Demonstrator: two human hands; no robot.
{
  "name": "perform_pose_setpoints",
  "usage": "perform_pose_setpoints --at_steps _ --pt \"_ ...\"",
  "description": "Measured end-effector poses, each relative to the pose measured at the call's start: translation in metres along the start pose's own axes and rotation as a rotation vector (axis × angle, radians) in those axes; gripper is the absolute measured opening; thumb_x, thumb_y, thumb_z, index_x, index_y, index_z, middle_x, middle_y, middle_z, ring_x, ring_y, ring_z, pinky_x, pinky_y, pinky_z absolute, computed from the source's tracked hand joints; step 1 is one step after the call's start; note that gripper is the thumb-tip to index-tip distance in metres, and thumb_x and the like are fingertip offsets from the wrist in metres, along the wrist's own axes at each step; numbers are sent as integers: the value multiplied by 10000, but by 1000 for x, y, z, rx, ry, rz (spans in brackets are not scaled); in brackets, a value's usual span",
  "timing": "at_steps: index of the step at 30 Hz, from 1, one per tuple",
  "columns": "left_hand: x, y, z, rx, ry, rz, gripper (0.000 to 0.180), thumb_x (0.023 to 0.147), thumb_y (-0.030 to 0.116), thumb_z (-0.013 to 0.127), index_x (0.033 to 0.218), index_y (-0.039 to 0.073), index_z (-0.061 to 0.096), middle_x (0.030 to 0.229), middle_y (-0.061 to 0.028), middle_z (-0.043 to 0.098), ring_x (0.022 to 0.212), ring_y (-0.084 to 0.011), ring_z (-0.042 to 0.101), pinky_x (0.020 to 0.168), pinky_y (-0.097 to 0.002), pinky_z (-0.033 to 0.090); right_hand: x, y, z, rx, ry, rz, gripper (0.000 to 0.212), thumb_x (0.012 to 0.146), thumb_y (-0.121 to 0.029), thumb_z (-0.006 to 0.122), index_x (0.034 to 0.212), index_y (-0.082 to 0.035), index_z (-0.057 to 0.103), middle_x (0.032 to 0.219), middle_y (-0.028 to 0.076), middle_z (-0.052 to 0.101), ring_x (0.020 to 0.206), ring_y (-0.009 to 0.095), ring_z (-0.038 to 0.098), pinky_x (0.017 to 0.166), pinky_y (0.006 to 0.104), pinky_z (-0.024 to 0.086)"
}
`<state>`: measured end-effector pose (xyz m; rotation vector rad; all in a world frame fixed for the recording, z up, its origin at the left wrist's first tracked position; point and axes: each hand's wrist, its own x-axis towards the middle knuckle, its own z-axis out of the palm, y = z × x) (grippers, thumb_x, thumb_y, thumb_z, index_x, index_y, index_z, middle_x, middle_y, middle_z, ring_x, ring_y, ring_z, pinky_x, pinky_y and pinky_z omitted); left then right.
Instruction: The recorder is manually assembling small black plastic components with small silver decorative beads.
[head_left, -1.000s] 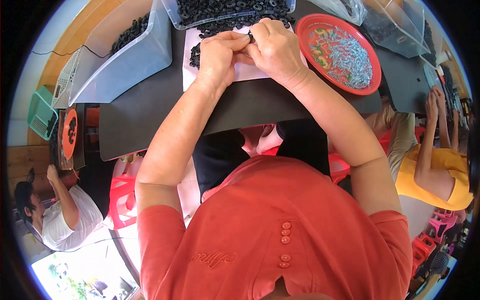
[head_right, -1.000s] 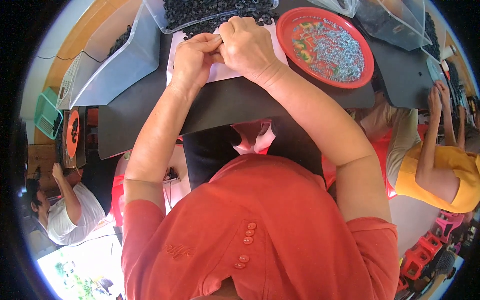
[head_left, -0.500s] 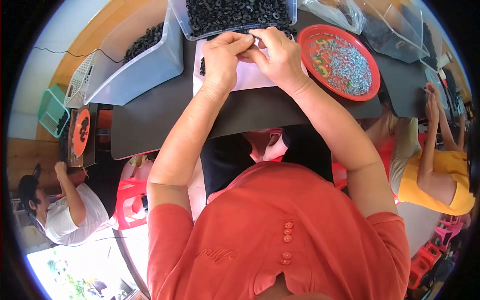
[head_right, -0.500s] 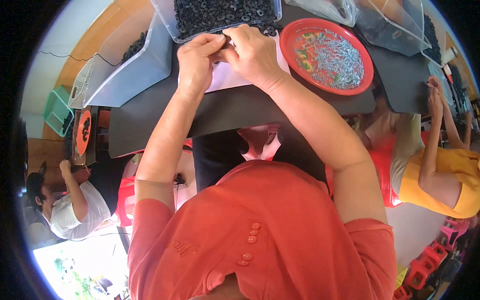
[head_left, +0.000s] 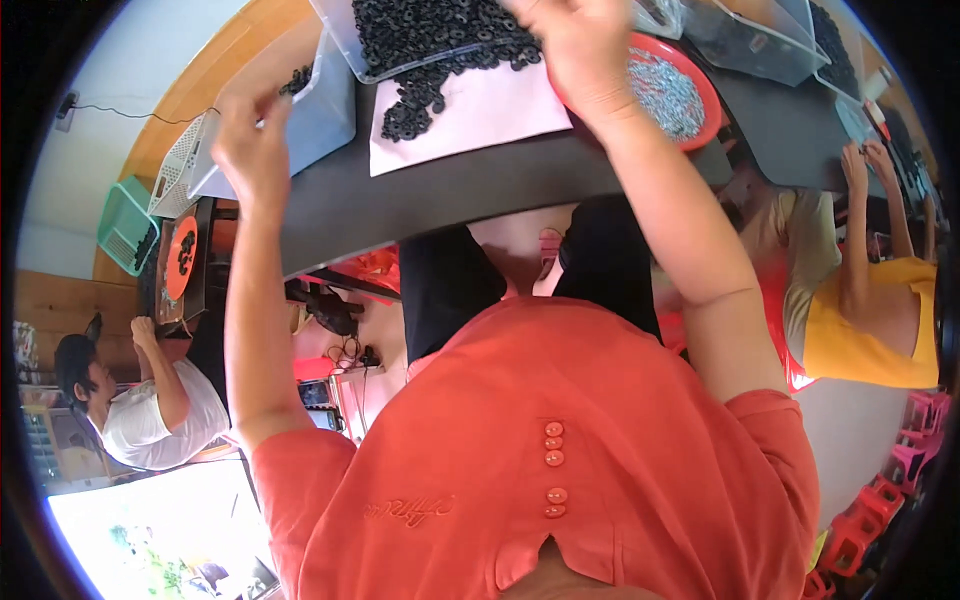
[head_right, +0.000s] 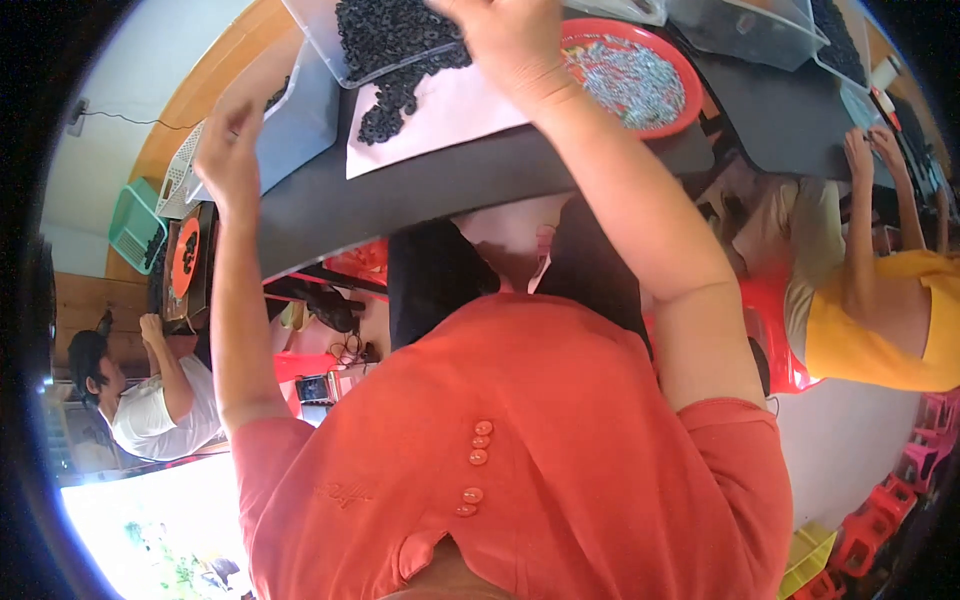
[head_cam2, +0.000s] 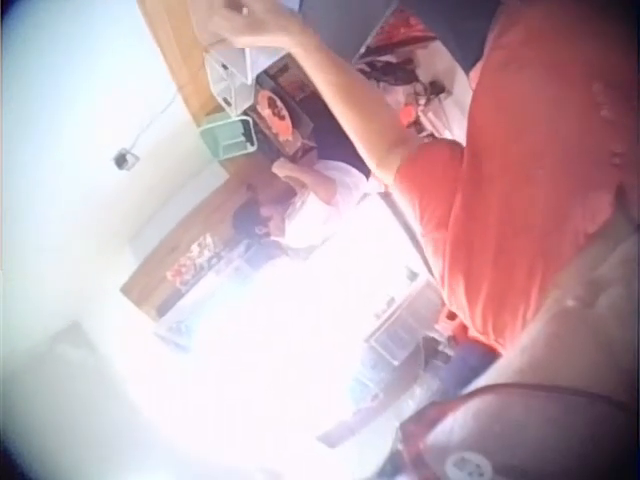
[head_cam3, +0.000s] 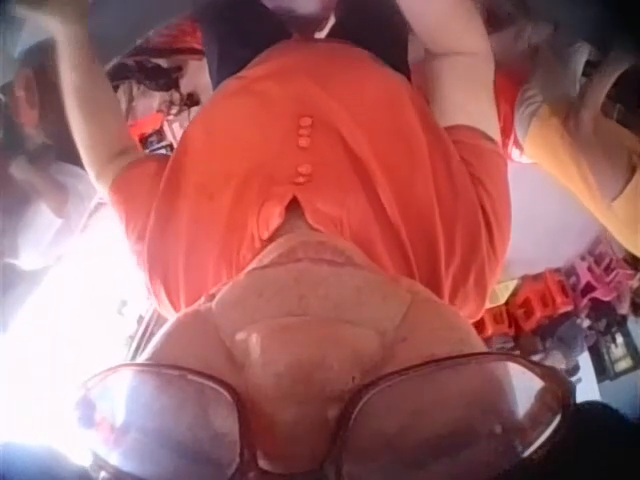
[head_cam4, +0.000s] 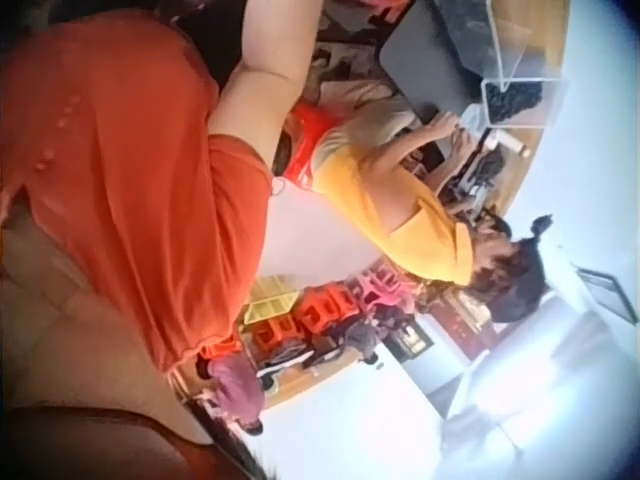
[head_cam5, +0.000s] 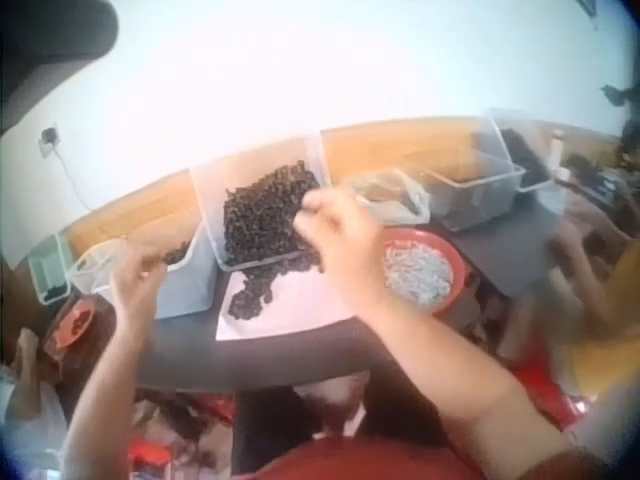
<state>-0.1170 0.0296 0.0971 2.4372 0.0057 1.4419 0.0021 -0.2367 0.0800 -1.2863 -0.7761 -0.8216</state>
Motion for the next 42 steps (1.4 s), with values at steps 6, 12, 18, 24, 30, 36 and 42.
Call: perform_pose_setpoints --at_steps 6,12,18,24,30,36,42 --pt "-116 -7 1 -93 -147 -134 75 761 4 700 813 11 648 719 -92 610 603 -161 567 590 -273 460 -13 -51 -68 111 20 425 115 845 -55 614 950 -25 654 833 64 662 644 160 590 565 275 458" --pt "-133 -29 24 -201 -94 -567 125 742 82 702 833 -3 707 704 -96 668 650 -122 601 663 -265 487 -125 -39 -109 141 -104 358 136 837 -30 696 958 17 655 789 1 639 686 33 542 608 174 429" --pt "-141 -31 27 51 -61 -353 83 744 113 693 785 42 705 735 -90 677 660 -203 642 668 -307 499 -200 -8 -112 119 -220 625 111 848 -98 688 938 -36 666 748 -16 620 632 36 538 555 188 410" --pt "-141 -21 27 243 -105 -251 73 743 142 682 748 69 679 808 -96 671 753 -283 645 708 -362 497 -237 13 -109 205 -385 837 75 810 -55 684 840 -2 640 667 6 595 597 63 523 551 227 420" --pt "-141 -16 27 317 -91 -211 47 739 127 670 746 81 663 817 -89 667 731 -301 642 685 -382 501 -261 32 -106 157 -494 888 50 822 -61 658 826 -12 649 672 -6 580 576 53 499 521 206 408" --pt "-141 -19 29 331 -104 -189 63 730 126 675 722 69 649 789 -100 661 709 -302 639 676 -387 499 -278 46 -111 176 -450 1018 84 783 -82 688 800 -10 646 615 31 595 515 77 528 458 257 415" --pt "-142 -21 31 315 -58 -182 63 728 126 679 730 68 656 802 -105 666 728 -304 645 685 -390 504 -259 36 -91 24 -591 1251 303 876 -311 629 886 -9 623 648 73 577 485 133 525 416 268 407"
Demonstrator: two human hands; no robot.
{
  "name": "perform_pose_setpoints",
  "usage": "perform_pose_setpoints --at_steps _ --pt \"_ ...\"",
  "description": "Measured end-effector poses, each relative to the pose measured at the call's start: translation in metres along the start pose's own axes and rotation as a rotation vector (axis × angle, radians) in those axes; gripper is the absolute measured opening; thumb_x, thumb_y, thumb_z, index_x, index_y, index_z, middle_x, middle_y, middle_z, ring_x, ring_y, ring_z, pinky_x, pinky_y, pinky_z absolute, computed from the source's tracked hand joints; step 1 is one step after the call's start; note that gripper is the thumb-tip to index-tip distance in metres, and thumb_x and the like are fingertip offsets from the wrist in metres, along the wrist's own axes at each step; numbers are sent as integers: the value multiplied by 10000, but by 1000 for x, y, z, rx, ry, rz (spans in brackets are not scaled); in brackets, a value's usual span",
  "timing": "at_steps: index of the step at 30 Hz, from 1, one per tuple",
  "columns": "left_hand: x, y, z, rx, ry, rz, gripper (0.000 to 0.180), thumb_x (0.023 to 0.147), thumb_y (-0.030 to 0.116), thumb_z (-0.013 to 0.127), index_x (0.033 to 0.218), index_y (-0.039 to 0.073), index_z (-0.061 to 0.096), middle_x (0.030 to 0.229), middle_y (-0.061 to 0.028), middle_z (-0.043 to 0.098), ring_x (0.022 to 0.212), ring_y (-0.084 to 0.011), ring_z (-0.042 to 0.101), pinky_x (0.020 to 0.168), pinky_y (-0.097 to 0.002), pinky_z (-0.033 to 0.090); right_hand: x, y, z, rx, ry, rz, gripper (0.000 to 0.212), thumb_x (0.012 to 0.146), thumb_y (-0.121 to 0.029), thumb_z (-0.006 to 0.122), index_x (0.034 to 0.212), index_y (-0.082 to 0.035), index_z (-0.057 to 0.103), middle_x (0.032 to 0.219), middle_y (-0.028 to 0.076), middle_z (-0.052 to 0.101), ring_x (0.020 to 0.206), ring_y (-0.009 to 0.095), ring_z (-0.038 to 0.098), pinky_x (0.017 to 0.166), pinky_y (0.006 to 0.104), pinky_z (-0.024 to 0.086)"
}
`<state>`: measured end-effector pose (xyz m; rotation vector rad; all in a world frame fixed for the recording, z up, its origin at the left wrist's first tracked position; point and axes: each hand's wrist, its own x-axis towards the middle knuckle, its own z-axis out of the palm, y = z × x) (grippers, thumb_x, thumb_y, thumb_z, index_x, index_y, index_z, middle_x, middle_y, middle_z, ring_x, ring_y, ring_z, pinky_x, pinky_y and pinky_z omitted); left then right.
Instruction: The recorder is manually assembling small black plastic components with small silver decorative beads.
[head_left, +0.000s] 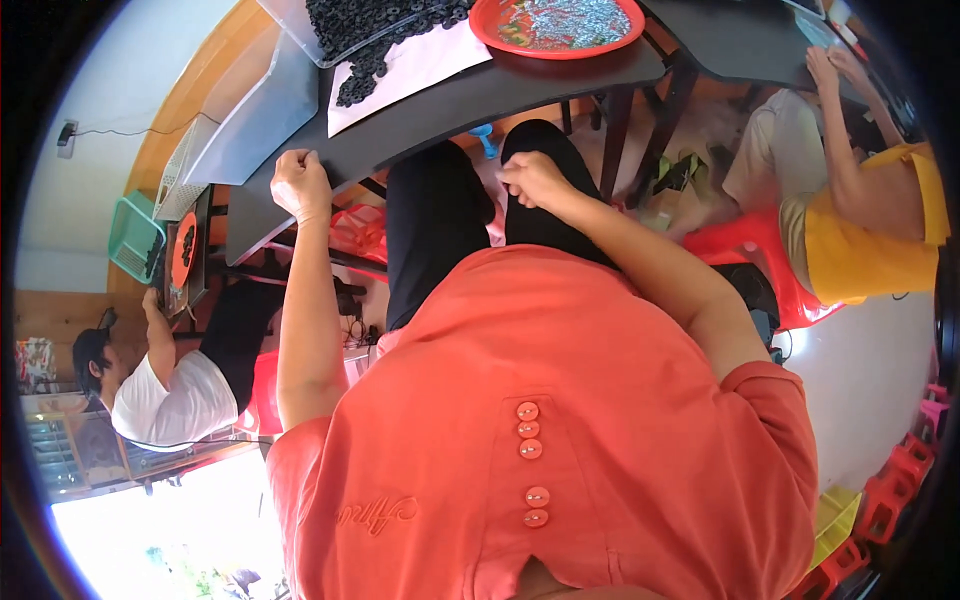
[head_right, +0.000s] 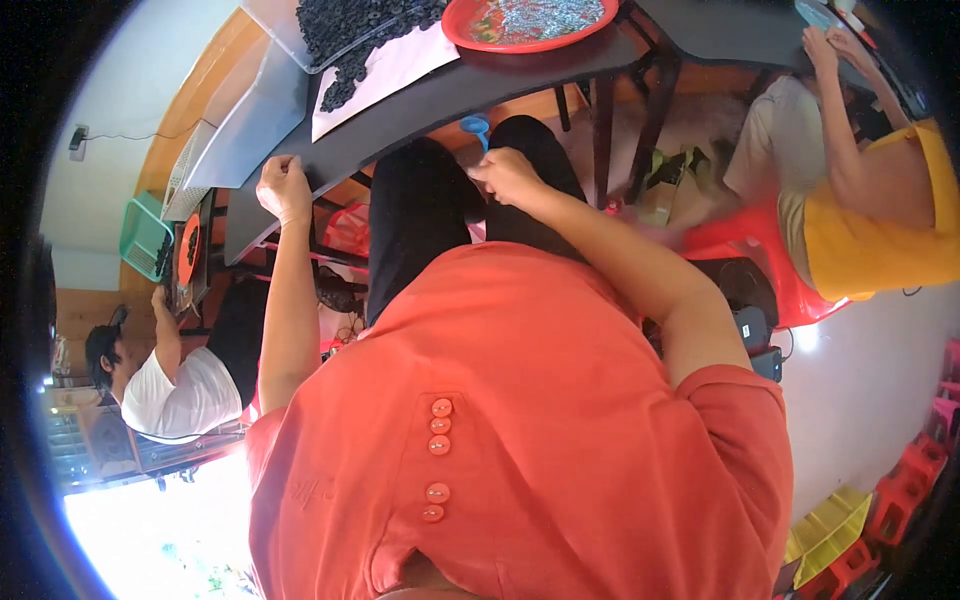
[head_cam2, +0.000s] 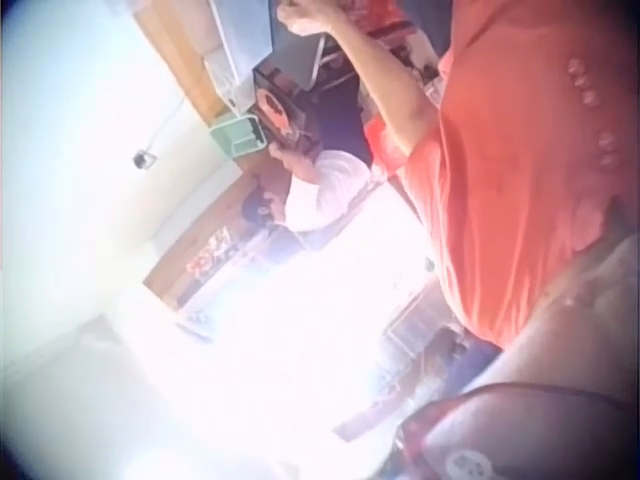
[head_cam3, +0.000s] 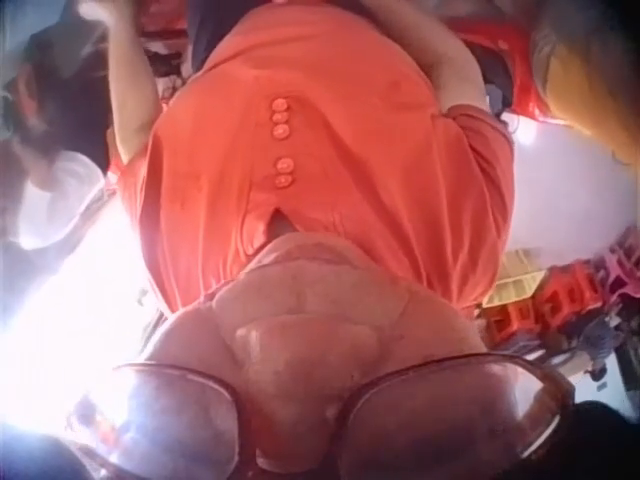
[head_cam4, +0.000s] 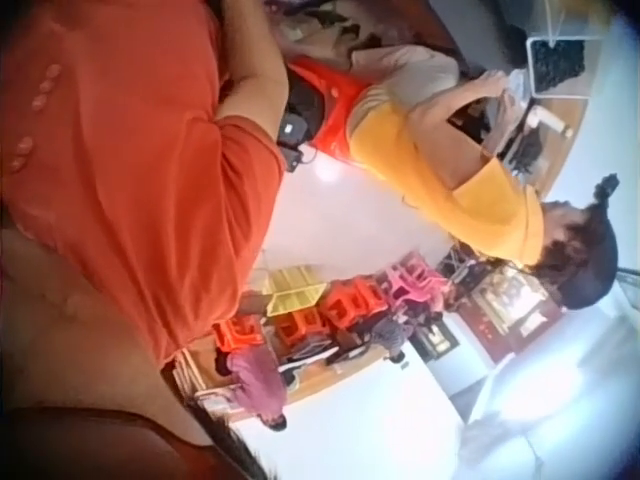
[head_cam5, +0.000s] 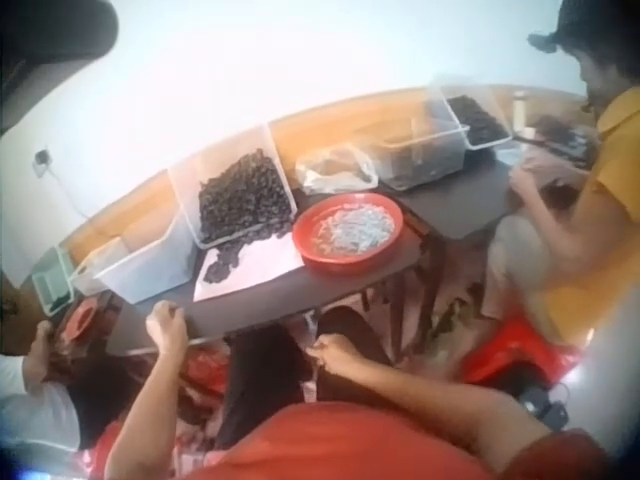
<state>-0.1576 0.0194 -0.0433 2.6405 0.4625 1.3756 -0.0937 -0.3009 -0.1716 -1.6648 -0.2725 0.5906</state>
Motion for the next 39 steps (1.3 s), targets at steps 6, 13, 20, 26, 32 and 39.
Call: perform_pose_setpoints --at_steps 6,13,20,26,32,39 --pt "-2 -6 -1 30 0 -8 75 735 135 675 735 64 651 810 -109 668 738 -317 643 693 -402 504 44 4 49 455 40 410 647 892 -588 498 1386 -176 422 1321 193 473 1018 373 542 799 539 468" --pt "-2 -9 -1 20 1 -31 80 735 142 666 733 63 652 811 -112 668 762 -314 645 710 -406 504 54 16 57 971 -69 394 734 868 -666 482 1340 -105 496 1370 138 506 1285 305 433 1077 479 304" --pt "1 -6 0 17 -37 -43 110 748 170 663 752 60 662 837 -111 670 772 -310 645 719 -398 501 11 -18 39 685 183 314 818 855 -646 528 1414 -66 389 1440 156 420 1314 320 390 1104 456 271" --pt "2 -2 2 -10 -58 -26 118 755 170 672 760 54 653 836 -102 660 754 -304 637 703 -392 490 28 -5 24 689 185 271 848 854 -609 549 1415 -4 353 1483 178 345 1355 289 347 1078 459 299" --pt "0 1 -7 -53 -51 27 94 760 128 697 750 55 638 778 -78 631 665 -275 611 625 -383 473 49 -1 -40 362 98 271 397 866 -365 609 979 16 589 764 210 643 539 313 632 434 351 501" --pt "-2 9 -5 -134 -66 45 57 767 40 686 770 26 630 748 -78 612 606 -226 588 576 -339 470 118 26 -70 527 484 352 303 862 -283 601 932 12 599 874 184 621 701 291 625 542 388 540"
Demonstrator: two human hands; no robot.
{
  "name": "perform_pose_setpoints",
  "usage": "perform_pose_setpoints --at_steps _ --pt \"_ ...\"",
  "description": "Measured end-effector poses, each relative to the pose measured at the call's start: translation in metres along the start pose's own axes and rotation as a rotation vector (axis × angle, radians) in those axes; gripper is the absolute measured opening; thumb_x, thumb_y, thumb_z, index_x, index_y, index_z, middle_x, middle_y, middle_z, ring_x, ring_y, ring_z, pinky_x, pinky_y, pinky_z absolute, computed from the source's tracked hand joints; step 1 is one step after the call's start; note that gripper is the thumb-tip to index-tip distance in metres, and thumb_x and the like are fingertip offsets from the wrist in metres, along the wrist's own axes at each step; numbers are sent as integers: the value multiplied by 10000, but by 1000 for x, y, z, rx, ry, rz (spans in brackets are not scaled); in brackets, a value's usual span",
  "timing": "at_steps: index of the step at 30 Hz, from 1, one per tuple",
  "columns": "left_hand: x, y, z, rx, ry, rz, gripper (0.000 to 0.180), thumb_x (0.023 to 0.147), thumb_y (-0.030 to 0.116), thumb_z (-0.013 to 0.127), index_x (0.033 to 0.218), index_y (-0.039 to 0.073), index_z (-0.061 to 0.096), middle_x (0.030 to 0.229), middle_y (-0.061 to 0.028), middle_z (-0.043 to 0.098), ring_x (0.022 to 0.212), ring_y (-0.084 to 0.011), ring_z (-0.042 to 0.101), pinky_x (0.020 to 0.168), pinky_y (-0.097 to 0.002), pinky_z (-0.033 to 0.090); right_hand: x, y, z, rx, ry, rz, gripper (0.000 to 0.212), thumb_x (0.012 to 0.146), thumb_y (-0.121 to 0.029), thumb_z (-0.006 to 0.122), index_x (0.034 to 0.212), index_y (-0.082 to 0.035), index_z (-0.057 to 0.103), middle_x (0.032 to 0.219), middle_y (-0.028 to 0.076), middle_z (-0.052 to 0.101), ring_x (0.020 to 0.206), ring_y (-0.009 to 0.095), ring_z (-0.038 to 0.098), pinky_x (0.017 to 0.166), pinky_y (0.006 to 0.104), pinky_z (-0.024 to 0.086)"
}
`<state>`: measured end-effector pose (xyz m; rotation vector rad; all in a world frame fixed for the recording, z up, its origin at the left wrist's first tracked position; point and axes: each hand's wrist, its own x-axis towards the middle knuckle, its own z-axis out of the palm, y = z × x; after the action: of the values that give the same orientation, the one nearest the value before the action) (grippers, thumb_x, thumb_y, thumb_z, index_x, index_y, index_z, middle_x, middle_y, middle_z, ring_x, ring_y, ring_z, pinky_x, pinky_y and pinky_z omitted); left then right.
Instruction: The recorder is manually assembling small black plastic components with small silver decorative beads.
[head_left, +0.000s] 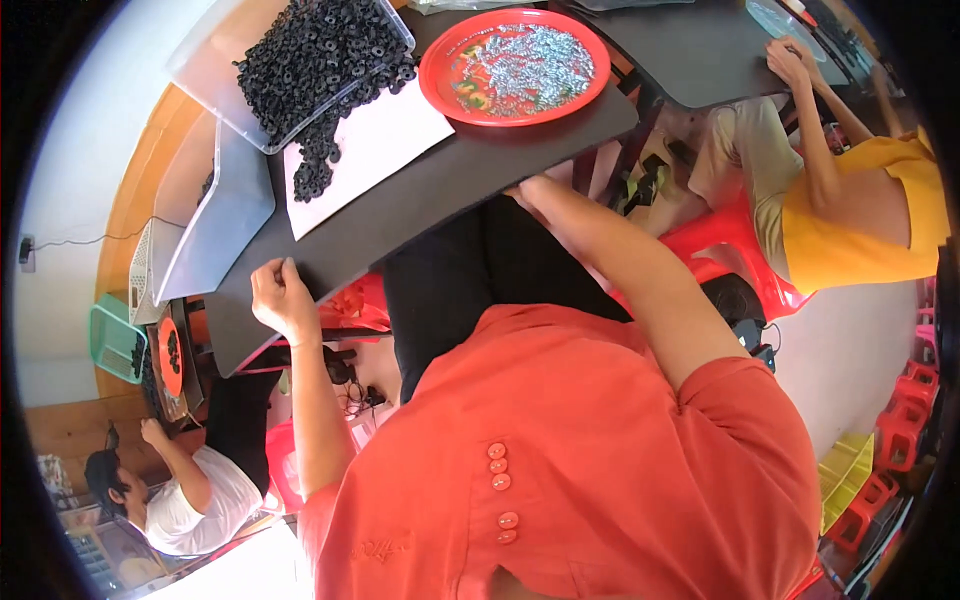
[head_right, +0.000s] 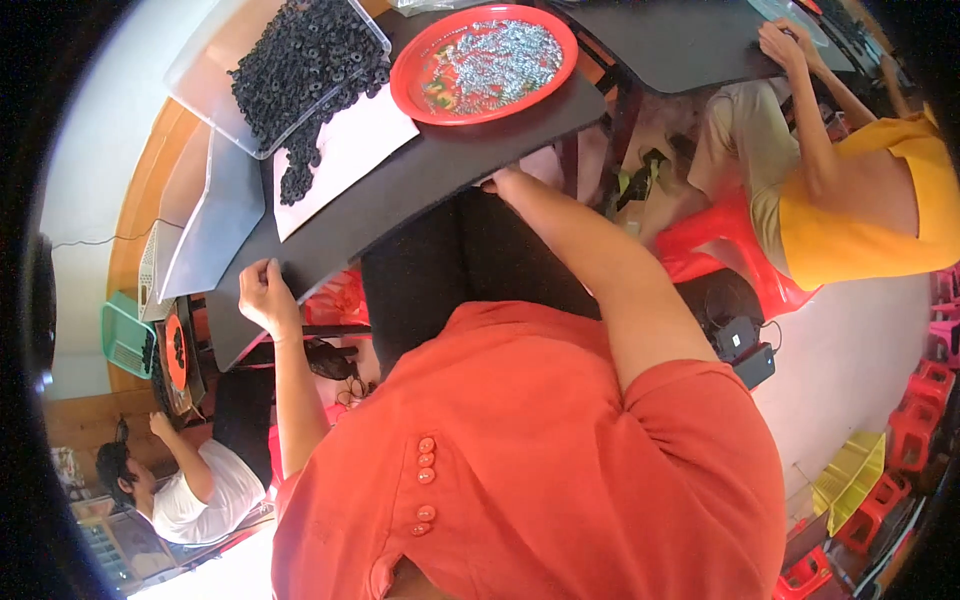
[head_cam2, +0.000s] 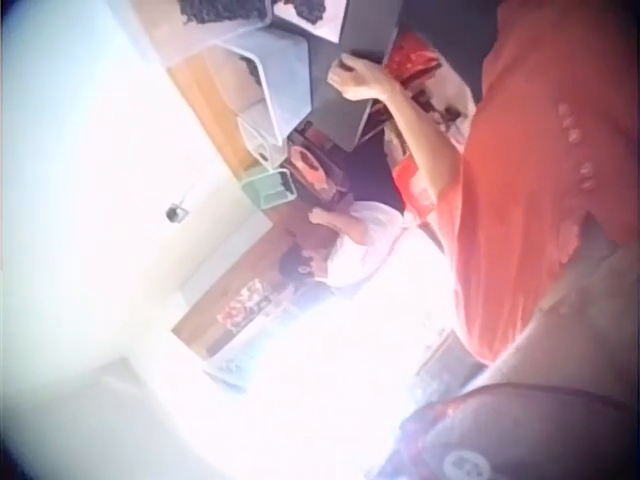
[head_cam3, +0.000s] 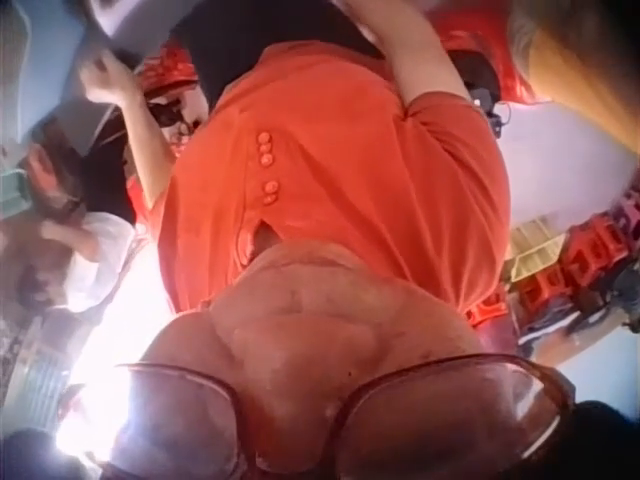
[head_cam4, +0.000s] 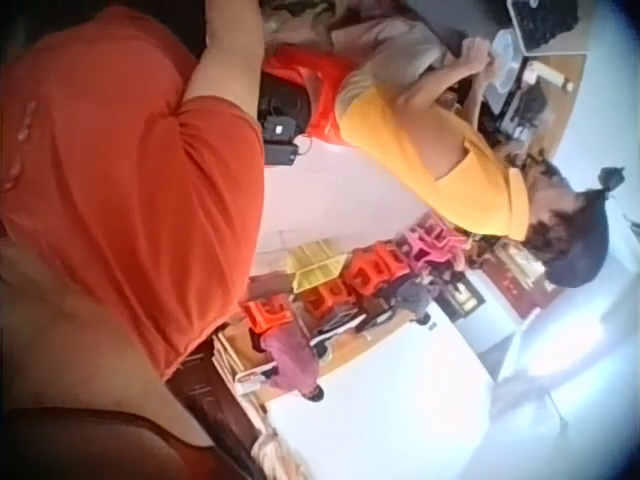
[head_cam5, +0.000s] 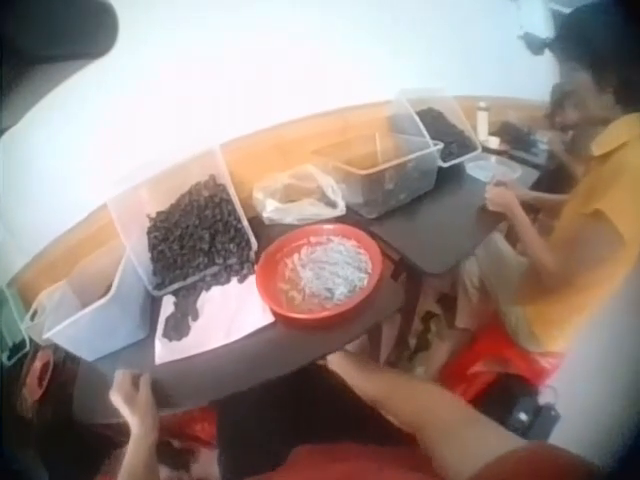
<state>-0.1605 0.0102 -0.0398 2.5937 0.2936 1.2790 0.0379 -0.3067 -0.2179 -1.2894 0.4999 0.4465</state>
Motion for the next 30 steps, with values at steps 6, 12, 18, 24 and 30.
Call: perform_pose_setpoints --at_steps 6,12,18,24,30 --pt "3 13 -4 -35 -20 -40 40 785 5 674 796 5 636 733 -82 590 586 -199 558 559 -316 458 39 -8 18 -22 -30 -27 295 857 -276 607 925 11 600 861 179 620 690 284 623 538 382 536" --pt "5 15 -7 4 -76 -73 40 792 -13 669 821 -2 644 713 -75 567 558 -169 514 517 -293 425 71 -13 33 -56 -65 -57 288 852 -269 614 918 10 602 849 174 619 680 278 621 533 377 532" --pt "6 20 -7 15 -94 -110 34 796 11 672 828 3 660 714 -53 572 564 -141 491 535 -278 415 91 -14 36 -87 -95 -86 280 847 -263 620 911 9 603 836 169 618 669 272 619 528 371 527" --pt "3 17 -4 5 -75 -116 59 803 -21 665 858 -8 650 748 -51 559 536 -108 443 489 -254 383 91 11 26 -115 -114 -80 273 842 -256 626 904 9 604 824 164 617 659 266 617 524 365 523" --pt "2 14 -3 33 -86 -119 54 803 -12 670 854 -7 652 752 -47 566 535 -106 439 490 -254 385 84 12 26 -132 -157 -121 266 837 -250 632 898 8 605 811 159 616 649 259 615 519 360 519"
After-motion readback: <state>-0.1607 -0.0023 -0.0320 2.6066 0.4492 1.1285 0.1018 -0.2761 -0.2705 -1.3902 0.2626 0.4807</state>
